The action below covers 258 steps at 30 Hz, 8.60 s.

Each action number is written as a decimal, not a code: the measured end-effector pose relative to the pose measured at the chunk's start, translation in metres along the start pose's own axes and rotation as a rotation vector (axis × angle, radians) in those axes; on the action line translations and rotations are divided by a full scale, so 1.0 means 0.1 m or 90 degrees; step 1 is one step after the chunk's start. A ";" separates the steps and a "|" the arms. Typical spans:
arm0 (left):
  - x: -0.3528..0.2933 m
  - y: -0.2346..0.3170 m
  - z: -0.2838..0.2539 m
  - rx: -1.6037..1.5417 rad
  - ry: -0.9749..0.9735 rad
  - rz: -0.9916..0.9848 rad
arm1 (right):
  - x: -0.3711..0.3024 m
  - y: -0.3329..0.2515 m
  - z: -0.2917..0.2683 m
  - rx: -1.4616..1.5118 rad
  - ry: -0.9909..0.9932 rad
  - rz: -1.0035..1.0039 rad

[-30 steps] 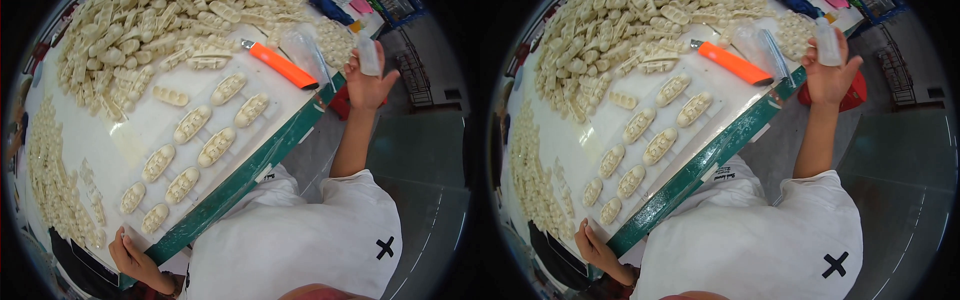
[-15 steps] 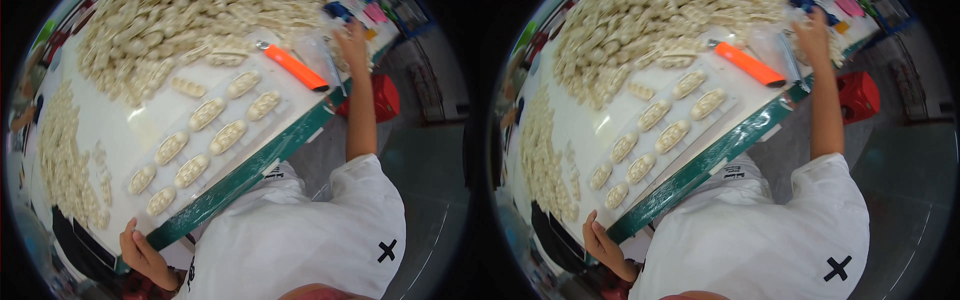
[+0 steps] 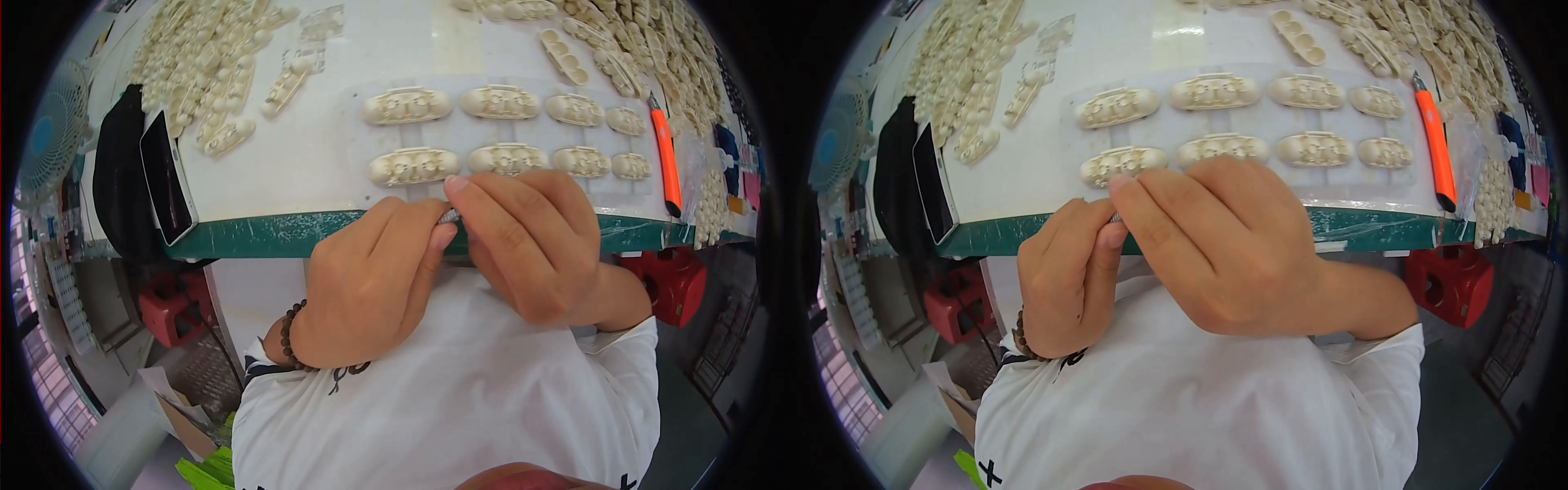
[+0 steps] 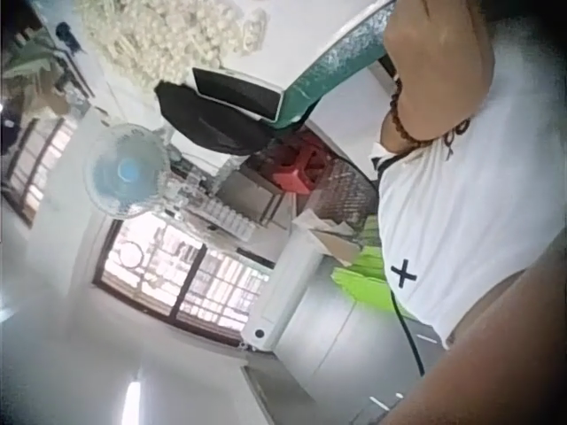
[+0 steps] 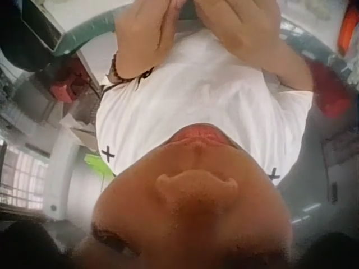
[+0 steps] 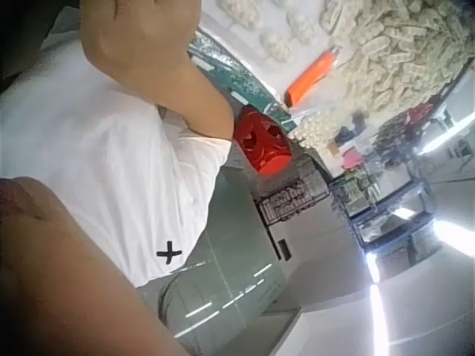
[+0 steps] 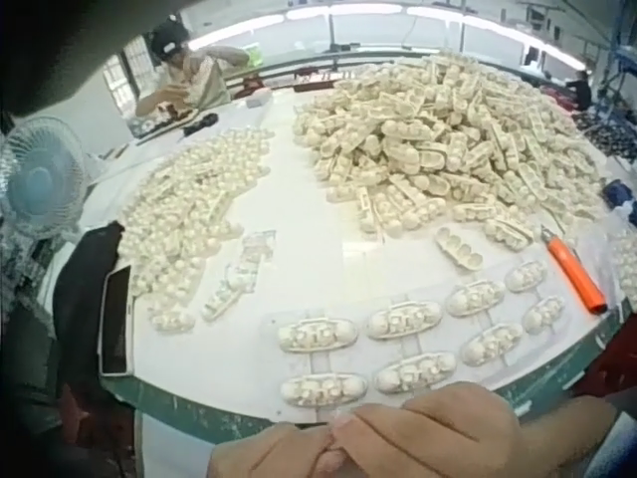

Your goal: The person assembles small plastic parts by applying glue from a bottle, then inserting metal pins and springs into the plastic components by hand at a workstation.

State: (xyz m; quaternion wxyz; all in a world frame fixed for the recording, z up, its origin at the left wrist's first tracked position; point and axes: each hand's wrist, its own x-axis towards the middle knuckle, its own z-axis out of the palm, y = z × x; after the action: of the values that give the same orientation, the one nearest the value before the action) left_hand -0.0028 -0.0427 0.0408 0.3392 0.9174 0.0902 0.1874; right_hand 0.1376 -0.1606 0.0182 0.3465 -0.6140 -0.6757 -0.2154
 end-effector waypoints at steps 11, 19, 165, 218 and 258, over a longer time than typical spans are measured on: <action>0.31 -0.27 -0.07 -0.030 0.219 -0.001 | 0.63 0.18 0.14 -0.024 -0.045 -0.047; 0.24 -0.62 -0.05 0.039 0.260 -0.093 | 0.68 0.36 0.28 -0.027 -0.198 0.064; 0.17 -0.03 0.22 -0.157 -0.028 -0.026 | 0.06 0.47 -0.36 -0.172 -0.174 0.172; 0.26 0.12 0.46 -0.153 -0.014 -0.036 | -0.13 0.38 -0.45 -0.102 -0.071 0.130; 0.26 0.08 0.47 -0.150 -0.056 0.013 | 0.15 1.16 -0.66 0.034 -0.433 0.175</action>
State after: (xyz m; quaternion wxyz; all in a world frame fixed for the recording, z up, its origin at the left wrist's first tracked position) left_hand 0.0401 -0.0693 0.0202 0.4464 0.8794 0.0435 0.1598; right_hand 0.2645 -0.1801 0.0573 0.1435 -0.7263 -0.6689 0.0670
